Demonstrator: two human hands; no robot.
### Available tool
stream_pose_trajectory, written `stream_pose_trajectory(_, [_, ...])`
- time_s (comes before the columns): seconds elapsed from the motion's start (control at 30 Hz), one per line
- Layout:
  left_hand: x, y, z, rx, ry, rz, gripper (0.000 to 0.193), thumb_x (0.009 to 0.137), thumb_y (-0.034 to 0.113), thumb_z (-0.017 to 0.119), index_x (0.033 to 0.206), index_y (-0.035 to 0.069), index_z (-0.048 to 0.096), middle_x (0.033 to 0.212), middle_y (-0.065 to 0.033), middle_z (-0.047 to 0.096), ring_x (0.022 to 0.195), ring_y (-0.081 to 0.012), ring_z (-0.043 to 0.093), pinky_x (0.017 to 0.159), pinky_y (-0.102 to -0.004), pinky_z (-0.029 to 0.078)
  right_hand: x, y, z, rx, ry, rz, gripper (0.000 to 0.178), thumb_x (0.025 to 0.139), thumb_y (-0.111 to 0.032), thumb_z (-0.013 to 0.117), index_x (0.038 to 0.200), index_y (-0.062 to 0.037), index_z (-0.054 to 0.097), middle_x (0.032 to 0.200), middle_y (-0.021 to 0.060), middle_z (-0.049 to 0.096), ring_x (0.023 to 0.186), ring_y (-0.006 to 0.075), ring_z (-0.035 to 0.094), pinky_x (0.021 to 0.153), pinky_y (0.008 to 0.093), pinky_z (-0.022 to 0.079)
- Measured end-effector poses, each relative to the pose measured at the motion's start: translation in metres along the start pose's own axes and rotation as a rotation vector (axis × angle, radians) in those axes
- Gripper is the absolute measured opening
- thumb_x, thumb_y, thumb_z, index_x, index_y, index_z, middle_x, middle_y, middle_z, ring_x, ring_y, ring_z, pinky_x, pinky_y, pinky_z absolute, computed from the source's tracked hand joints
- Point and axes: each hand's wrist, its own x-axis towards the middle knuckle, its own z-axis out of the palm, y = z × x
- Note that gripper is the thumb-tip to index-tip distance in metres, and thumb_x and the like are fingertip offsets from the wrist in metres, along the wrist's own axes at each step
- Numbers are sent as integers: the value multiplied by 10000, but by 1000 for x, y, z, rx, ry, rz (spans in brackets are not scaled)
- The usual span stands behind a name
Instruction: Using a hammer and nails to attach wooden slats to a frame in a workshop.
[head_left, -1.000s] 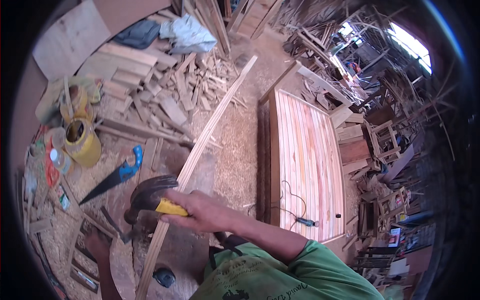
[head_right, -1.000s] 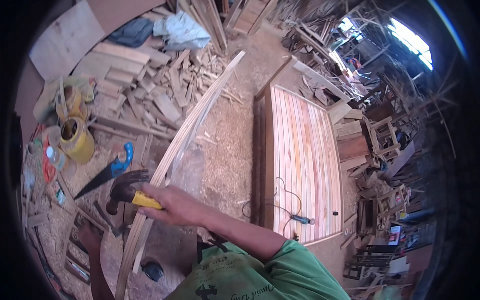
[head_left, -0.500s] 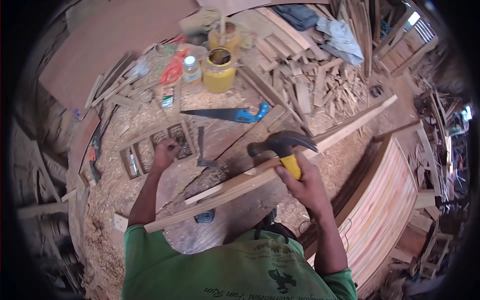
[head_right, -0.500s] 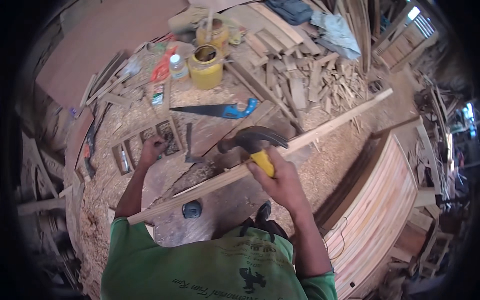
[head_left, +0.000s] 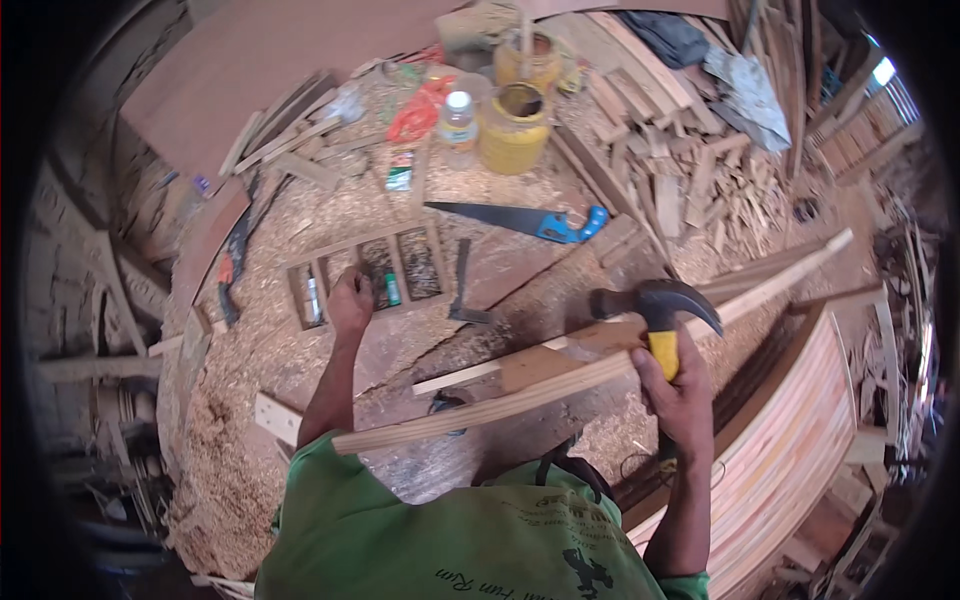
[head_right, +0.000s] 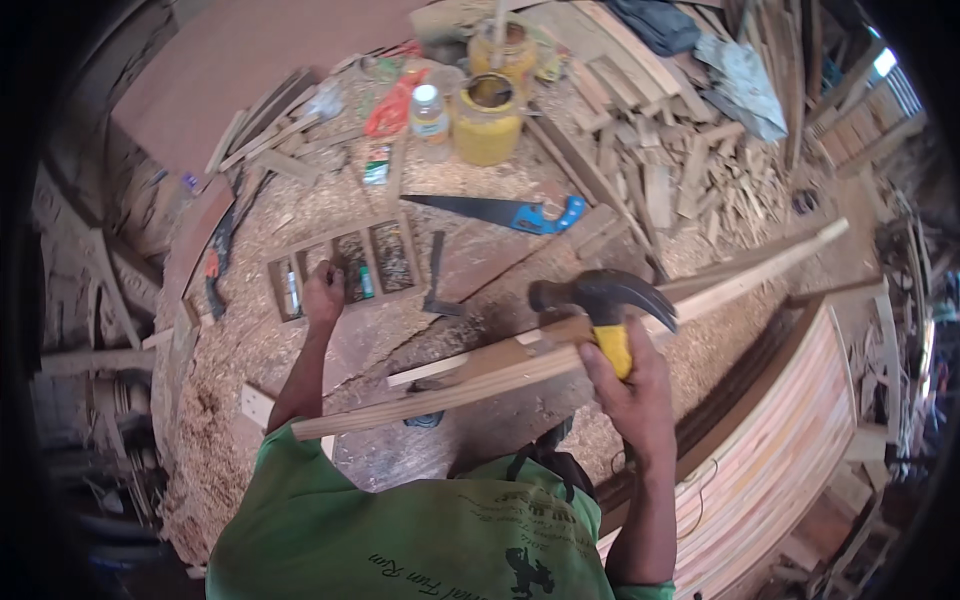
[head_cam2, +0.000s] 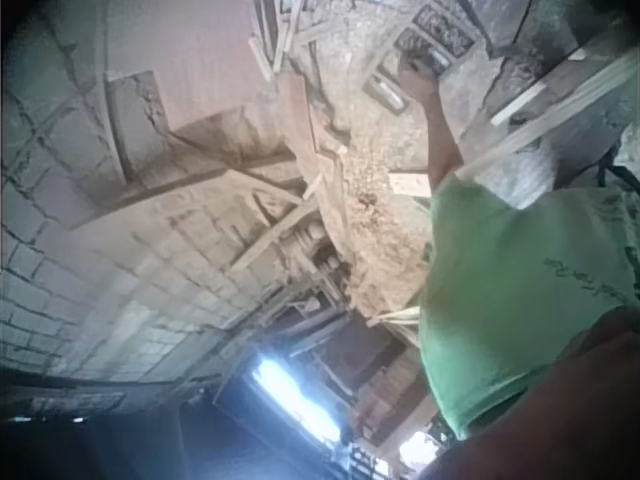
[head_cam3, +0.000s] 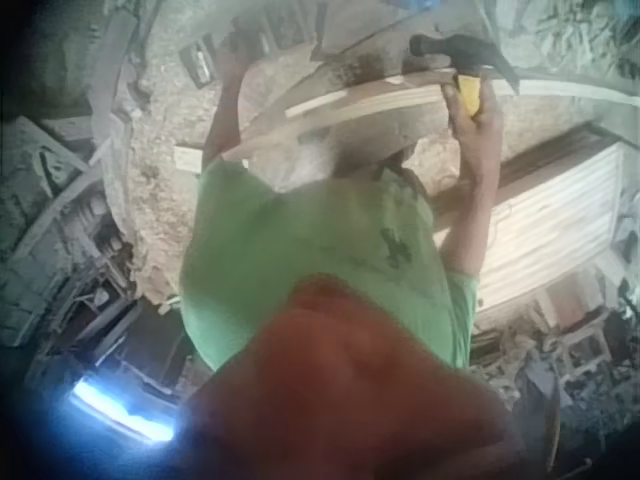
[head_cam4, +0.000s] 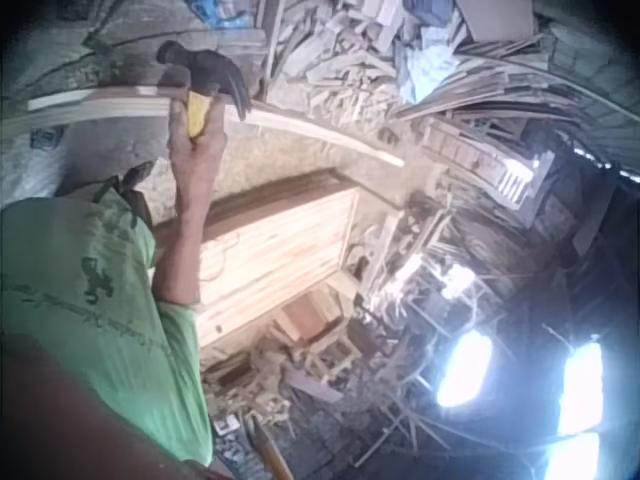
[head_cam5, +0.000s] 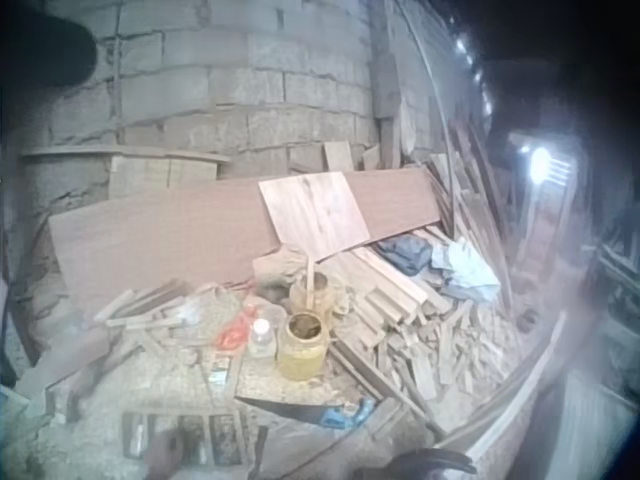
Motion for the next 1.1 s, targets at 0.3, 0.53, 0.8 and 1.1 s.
stream_pose_trajectory(0.3, [-2, -57, -23, 304, 353, -46, 170, 916, 194, 678, 1048, 104, 736, 1011, -116, 690, 929, -385, 663, 760, -507, 515, 2, 1, 4, 102, -15, 0, 224, 1012, -185, 707, 1159, -60, 593, 715, -64, 529, 541, 20, 464, 478, 205, 372])
stream_pose_trajectory(0.53, [-7, 36, 18, 117, -62, 745, 144, 831, 139, 690, 952, 121, 768, 1003, -97, 658, 1014, -280, 603, 912, -410, 448, 9, -7, 8, 65, -2, 6, 238, 1013, -210, 707, 1153, -58, 589, 712, -47, 545, 536, 32, 503, 469, 209, 400])
stream_pose_trajectory(0.8, [9, 54, 59, 489, -276, 723, 175, 870, 157, 621, 949, 98, 766, 1026, -75, 691, 1118, -267, 562, 1012, -433, 411, 9, -7, 8, 46, -7, 26, 288, 1009, -242, 719, 1197, -64, 592, 696, -44, 543, 546, 42, 515, 492, 225, 418])
stream_pose_trajectory(1.1, [12, 59, 31, -6, -417, 448, 150, 839, 66, 745, 988, 61, 723, 936, -95, 719, 909, -263, 677, 836, -424, 527, 11, -3, 0, 19, -35, 18, 262, 993, -227, 729, 1165, -75, 602, 716, -14, 605, 573, 72, 564, 530, 269, 461])
